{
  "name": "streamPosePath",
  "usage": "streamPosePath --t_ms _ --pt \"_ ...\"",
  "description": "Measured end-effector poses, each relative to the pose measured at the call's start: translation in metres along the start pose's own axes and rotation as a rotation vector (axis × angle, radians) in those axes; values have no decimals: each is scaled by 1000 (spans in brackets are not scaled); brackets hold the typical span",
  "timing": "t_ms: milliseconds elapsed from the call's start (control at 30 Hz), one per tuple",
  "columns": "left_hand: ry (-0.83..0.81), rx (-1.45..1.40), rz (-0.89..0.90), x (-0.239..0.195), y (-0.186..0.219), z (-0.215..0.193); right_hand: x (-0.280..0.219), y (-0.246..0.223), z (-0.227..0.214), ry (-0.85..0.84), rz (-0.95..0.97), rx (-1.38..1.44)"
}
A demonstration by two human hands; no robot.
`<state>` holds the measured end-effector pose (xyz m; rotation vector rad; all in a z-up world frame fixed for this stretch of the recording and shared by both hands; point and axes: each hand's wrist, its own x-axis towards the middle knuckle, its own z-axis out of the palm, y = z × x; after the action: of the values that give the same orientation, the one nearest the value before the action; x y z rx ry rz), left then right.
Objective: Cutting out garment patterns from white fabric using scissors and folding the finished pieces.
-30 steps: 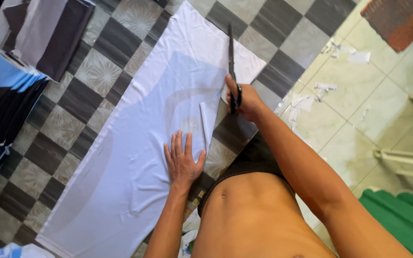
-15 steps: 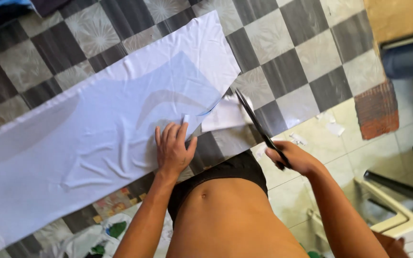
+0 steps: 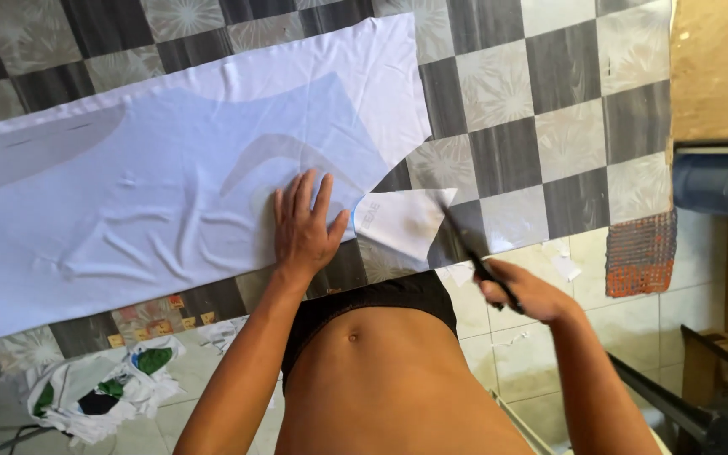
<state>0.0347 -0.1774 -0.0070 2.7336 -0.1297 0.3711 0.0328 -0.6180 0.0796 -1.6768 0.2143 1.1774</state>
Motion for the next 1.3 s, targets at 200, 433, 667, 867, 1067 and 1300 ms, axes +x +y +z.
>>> streamPosePath --t_ms 200,433,667,867,1067,1300 --pt "13 97 -46 -3 1 14 29 -31 20 -99 62 -126" --pt "-4 93 -58 -6 0 18 62 -50 37 -59 5 -145" --pt "-7 90 -69 -7 0 20 69 -65 64 11 -11 -101" --pt "8 83 -67 -7 0 22 79 -51 66 70 -19 -124" --pt "17 77 -65 -8 -1 22 72 -63 69 96 15 -154" --pt "29 67 -59 -7 0 20 86 -60 65 27 -30 -120"
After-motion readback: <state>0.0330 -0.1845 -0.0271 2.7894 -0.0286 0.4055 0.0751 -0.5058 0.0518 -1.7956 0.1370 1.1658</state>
